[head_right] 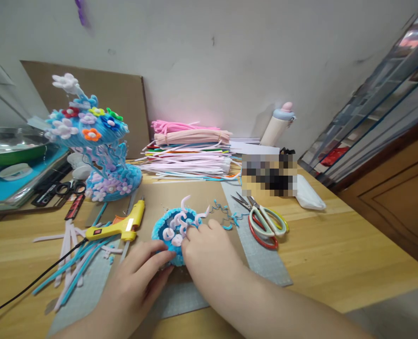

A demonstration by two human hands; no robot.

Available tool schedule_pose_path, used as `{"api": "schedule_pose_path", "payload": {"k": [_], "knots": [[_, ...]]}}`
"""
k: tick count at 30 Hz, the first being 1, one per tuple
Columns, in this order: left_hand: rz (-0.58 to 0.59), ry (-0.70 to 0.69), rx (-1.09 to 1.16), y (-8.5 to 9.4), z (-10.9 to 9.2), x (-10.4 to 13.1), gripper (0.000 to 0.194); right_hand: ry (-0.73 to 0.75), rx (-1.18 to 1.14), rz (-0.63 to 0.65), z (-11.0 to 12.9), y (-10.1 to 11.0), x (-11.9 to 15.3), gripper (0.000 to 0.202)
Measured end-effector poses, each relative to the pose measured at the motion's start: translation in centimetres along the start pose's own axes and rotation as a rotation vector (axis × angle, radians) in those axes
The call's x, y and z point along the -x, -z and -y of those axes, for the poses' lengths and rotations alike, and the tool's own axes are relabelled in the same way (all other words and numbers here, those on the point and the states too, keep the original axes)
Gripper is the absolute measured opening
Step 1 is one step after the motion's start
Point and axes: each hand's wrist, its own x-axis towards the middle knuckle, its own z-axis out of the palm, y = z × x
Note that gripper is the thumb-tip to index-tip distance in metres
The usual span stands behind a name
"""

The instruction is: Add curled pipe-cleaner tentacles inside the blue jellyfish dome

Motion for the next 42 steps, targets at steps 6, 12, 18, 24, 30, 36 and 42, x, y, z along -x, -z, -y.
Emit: {"api": "schedule_pose_path", "payload": {"k": [6, 12, 18, 24, 30, 36, 42], "knots": [[0.001, 0.000, -0.004, 0.0, 0.0, 0.1, 0.024, 0.026, 0.004, -0.035, -0.1, -0.6, -0.2, 0.014], [-0.006, -0.001, 0.005, -0.1, -0.1, 0.2, 0.025, 0.048, 0.025, -0.032, -0.2, -1.0, -0.5, 0.015], [-0.011, -0.002, 0.009, -0.1, -0.2, 0.0, 0.023, 0.043, 0.024, 0.006, 0.0, -0.5, -0.6, 0.015], [-0.012, 0.008, 0.010, 0.0, -0.2, 0.0, 0.021, 0.052, 0.015, -0.043, 0.0, -0.6, -0.5, 0.013], [-0.019, -0.006, 0.009, 0.0, -0.2, 0.0, 0.022, 0.046, 0.021, -0.037, 0.0, -1.1, -0.5, 0.015], [-0.009, -0.001, 0.009, 0.0, -0.2, 0.0, 0.022, 0.036, -0.001, 0.014, 0.0, -0.5, -0.6, 0.016], [-0.003, 0.015, 0.027, 0.1, -0.2, 0.0, 0.023, -0.078, -0.323, -0.023, -0.8, 0.4, 1.2, 0.023]]}}
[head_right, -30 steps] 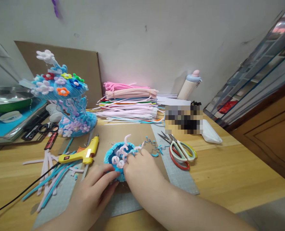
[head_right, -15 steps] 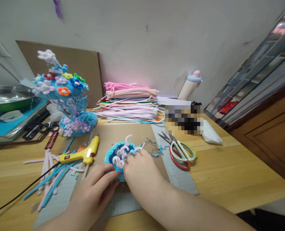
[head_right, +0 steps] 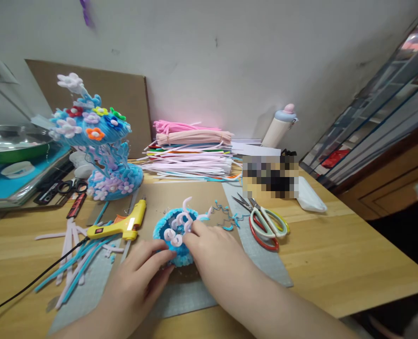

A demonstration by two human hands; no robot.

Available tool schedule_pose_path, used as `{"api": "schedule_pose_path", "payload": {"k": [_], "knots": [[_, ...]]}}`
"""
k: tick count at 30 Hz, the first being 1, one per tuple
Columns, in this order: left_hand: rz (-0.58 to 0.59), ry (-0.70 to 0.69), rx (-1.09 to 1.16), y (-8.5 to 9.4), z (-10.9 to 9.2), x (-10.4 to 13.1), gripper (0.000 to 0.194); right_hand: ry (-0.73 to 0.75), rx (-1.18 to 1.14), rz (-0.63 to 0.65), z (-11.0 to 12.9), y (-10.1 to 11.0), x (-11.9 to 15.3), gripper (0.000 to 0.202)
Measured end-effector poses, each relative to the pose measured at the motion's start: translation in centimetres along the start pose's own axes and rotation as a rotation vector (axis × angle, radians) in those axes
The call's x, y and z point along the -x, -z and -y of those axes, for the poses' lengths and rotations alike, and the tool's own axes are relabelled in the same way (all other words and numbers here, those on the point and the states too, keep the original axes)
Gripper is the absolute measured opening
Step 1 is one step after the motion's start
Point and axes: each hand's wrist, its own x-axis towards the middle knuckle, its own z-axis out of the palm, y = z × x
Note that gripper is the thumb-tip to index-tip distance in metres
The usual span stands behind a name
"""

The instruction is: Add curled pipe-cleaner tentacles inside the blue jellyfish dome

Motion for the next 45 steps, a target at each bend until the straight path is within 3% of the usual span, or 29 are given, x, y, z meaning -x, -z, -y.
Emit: {"api": "schedule_pose_path", "payload": {"k": [5, 10, 14, 24, 31, 37, 45], "knots": [[0.013, 0.028, 0.023, 0.1, 0.1, 0.0, 0.025, 0.035, -0.529, -0.240, -1.3, -1.5, 1.8, 0.034], [0.015, 0.038, 0.027, 0.0, 0.3, 0.0, 0.025, 0.050, -0.748, -0.440, -1.7, -3.8, 1.8, 0.026], [0.008, 0.031, 0.022, 0.0, 0.2, 0.0, 0.025, 0.070, -0.707, -0.519, -1.5, -4.4, 1.0, 0.015], [0.027, 0.076, 0.020, 0.2, 0.7, 0.2, 0.022, 0.232, -0.496, -0.737, -1.8, -5.8, 0.5, 0.014], [0.017, 0.127, 0.027, 0.4, 1.0, 0.2, 0.021, 0.263, -0.371, -0.710, -1.8, -5.9, 1.0, 0.016], [0.015, 0.131, 0.035, 0.4, 0.9, 0.2, 0.022, 0.260, -0.407, -0.692, -1.5, -5.8, 1.6, 0.013], [0.012, 0.116, 0.018, 0.3, 0.9, 0.2, 0.022, 0.263, -0.305, -0.647, -1.4, -6.0, 1.7, 0.026]]}}
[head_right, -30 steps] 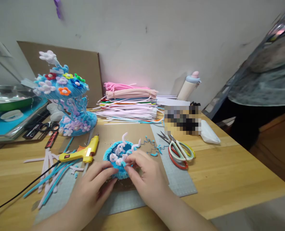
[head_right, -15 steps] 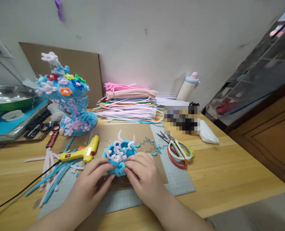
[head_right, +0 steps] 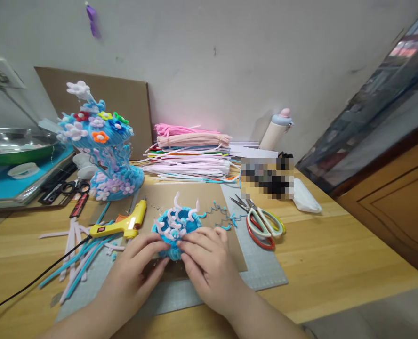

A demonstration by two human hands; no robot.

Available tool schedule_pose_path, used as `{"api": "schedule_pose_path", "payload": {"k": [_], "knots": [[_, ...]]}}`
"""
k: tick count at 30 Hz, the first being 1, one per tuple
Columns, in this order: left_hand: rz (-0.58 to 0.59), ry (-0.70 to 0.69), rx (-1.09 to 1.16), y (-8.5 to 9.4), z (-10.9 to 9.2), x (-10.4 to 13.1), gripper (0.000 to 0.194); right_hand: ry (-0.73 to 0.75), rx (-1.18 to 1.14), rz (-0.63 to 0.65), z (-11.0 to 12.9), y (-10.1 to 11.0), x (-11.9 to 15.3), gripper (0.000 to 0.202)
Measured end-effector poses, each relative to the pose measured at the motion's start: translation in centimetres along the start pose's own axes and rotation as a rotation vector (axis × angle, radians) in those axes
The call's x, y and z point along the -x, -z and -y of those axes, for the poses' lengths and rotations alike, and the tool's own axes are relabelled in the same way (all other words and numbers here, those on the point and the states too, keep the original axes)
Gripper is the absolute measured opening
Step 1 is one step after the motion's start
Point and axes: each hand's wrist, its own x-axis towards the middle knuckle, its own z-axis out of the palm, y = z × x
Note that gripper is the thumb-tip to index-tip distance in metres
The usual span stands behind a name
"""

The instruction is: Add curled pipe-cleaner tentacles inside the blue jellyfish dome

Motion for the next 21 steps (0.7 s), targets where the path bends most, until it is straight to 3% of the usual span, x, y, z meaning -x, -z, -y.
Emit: {"api": "schedule_pose_path", "payload": {"k": [21], "knots": [[0.031, 0.001, -0.007, 0.07, -0.29, -0.30, 0.021, -0.080, -0.022, 0.070, 0.17, -0.43, -0.35, 0.028]]}}
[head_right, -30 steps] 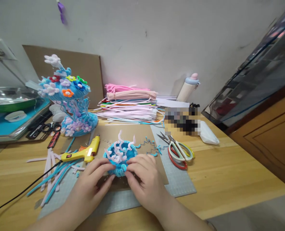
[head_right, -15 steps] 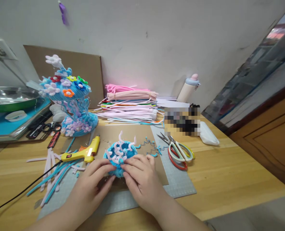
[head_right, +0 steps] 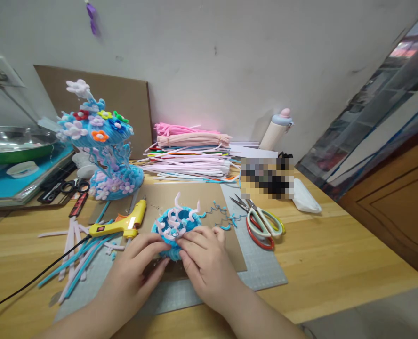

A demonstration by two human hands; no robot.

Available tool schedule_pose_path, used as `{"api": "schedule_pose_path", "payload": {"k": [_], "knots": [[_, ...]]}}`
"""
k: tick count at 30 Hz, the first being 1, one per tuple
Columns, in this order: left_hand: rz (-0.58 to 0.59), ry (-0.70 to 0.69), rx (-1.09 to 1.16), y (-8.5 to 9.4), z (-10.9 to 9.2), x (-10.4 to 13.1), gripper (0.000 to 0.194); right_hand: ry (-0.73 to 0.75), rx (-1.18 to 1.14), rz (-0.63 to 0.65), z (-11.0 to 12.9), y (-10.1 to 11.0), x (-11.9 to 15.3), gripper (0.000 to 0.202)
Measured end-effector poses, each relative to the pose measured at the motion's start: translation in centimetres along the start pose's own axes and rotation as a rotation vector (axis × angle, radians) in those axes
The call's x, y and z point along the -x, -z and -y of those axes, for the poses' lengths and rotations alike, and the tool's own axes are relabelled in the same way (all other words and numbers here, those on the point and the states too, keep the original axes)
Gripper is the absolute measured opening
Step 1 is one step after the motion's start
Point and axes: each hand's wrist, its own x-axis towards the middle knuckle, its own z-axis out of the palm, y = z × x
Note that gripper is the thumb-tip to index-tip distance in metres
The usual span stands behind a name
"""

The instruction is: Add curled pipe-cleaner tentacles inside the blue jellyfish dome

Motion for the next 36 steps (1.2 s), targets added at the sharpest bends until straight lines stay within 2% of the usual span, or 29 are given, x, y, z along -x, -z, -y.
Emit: {"api": "schedule_pose_path", "payload": {"k": [8, 18, 26, 36], "knots": [[0.012, -0.011, -0.006, 0.14, -0.07, 0.15, 0.022, 0.004, 0.009, -0.004, 0.01, 0.03, -0.04, 0.026], [0.024, -0.028, -0.060, 0.10, -0.07, 0.25, 0.038, 0.011, 0.027, 0.007, 0.09, -0.06, -0.01, 0.026], [-0.016, -0.023, -0.076, -0.16, 0.03, 0.40, 0.035, 0.011, 0.034, 0.025, 0.20, -0.06, 0.05, 0.025], [-0.010, -0.020, -0.071, -0.09, -0.07, 0.13, 0.039, -0.008, 0.094, 0.056, -0.38, -0.21, 0.36, 0.031]]}}
